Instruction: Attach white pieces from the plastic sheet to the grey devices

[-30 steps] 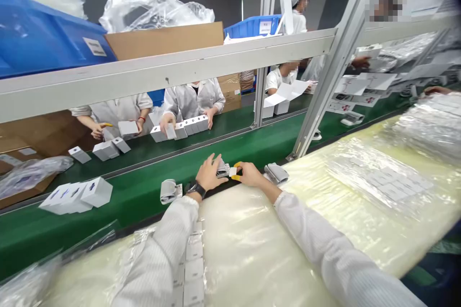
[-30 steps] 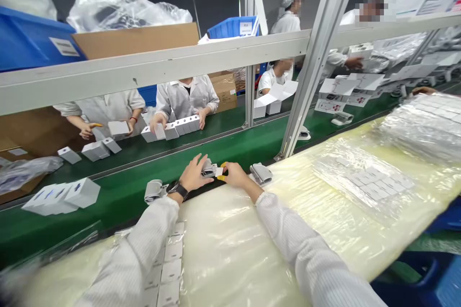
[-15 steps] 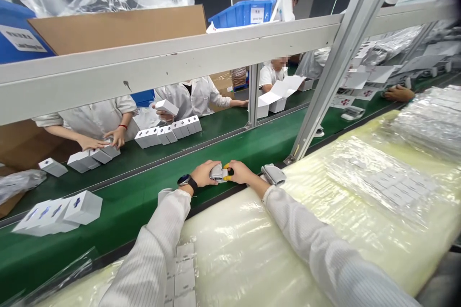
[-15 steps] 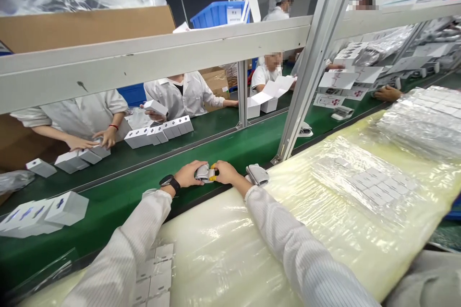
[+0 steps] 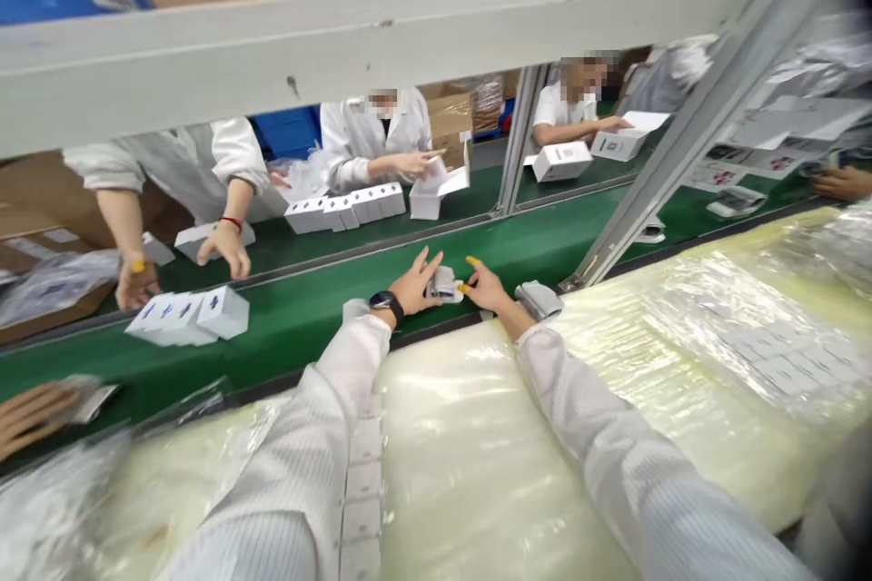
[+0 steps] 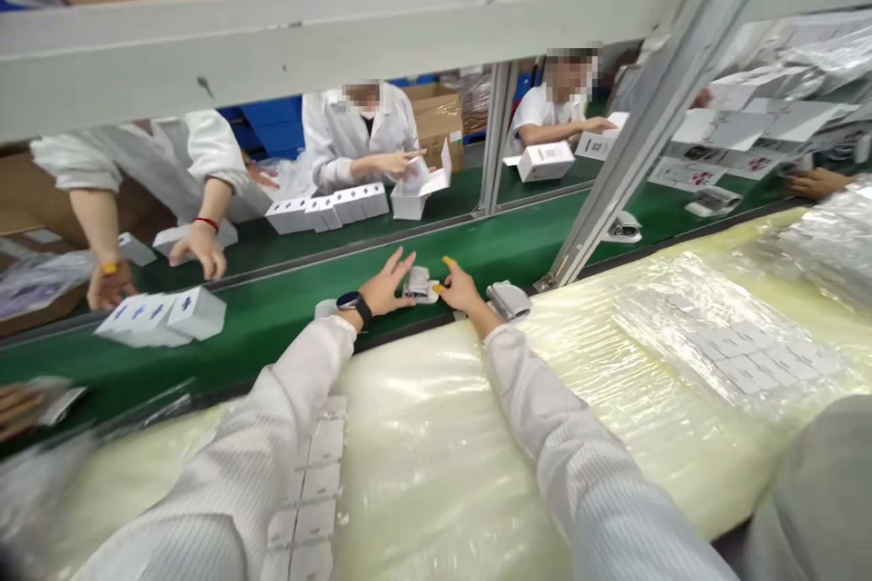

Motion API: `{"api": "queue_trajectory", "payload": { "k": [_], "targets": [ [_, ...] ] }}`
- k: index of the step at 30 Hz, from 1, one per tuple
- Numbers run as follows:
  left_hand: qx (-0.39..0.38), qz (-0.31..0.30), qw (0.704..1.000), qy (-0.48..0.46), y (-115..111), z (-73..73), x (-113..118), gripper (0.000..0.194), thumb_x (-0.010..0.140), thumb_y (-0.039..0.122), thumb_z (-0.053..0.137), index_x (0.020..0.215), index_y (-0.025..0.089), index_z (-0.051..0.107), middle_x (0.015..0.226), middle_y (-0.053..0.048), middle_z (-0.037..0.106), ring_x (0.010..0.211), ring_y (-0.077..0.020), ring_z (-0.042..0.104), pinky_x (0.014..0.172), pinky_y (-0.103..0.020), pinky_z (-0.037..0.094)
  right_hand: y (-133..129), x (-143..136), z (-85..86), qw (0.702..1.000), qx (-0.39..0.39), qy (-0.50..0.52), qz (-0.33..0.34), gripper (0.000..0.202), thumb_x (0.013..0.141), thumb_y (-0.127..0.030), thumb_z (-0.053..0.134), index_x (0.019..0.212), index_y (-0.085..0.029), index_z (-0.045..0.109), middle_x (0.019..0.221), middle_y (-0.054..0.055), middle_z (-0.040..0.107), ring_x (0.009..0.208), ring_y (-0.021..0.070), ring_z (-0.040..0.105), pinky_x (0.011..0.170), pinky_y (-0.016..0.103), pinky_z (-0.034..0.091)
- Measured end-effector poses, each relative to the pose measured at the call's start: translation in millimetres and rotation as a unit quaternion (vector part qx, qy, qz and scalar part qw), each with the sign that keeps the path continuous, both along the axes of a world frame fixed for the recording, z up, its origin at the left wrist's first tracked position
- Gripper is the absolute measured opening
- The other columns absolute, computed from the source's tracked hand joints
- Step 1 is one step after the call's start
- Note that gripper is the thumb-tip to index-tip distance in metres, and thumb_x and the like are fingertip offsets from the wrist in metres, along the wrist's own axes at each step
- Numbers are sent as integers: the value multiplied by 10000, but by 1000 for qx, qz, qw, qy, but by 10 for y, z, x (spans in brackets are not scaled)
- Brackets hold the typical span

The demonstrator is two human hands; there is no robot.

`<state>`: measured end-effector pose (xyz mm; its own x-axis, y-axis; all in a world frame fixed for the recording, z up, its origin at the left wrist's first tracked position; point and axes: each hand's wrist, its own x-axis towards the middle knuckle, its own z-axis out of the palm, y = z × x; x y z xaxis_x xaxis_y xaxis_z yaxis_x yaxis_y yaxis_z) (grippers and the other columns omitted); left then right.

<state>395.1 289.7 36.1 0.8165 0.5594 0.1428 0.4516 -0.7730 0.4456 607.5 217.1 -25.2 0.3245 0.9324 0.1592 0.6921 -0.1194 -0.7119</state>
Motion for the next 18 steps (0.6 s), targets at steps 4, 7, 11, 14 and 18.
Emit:
{"api": "queue_trajectory", "payload": {
  "k": [4, 7, 11, 14, 18],
  "targets": [
    [-25, 71, 987, -145, -550, 404, -941, 358, 941, 380, 550, 1223, 167, 610, 1109, -84, 679, 942, -182, 660, 886, -316, 516, -533, -557, 198, 989, 147, 1, -31, 191, 850, -289, 601, 989, -158, 608, 721, 9, 556, 621, 145, 478, 612, 263, 402],
    [-66, 122, 984, -111, -1041, 558, -1812, 231, 934, 374, 560, 990, 182, 675, 847, -21, 682, 773, -152, 621, 713, -264, 498, -1017, -1279, 365, 978, 124, 20, 167, 121, 855, -297, 616, 909, -189, 615, 683, -2, 521, 606, 139, 462, 593, 255, 378],
    [-103, 164, 979, -55, -1490, 362, -2524, 170, 902, 284, 559, 996, 187, 662, 921, -39, 669, 800, -163, 613, 725, -286, 499, -1267, -2162, 457, 916, 83, 49, 389, 53, 856, -215, 612, 891, -176, 616, 745, 5, 557, 650, 129, 510, 610, 238, 392],
    [-75, 146, 986, -44, -1619, 115, -2663, 295, 809, 257, 656, 1100, 209, 644, 1146, -77, 591, 1090, -233, 573, 951, -379, 480, -1146, -2541, 429, 906, 72, 12, 418, 66, 820, -161, 628, 882, -161, 607, 772, 12, 583, 705, 142, 547, 657, 245, 408],
    [-56, 141, 988, 5, -1665, -77, -2687, 467, 729, 314, 751, 1174, 254, 621, 1273, -75, 513, 1237, -297, 485, 1072, -467, 384, -978, -2734, 377, 910, 14, -79, 408, 162, 818, -222, 655, 949, -146, 595, 892, 67, 651, 804, 196, 601, 684, 278, 413]
  ]
}}
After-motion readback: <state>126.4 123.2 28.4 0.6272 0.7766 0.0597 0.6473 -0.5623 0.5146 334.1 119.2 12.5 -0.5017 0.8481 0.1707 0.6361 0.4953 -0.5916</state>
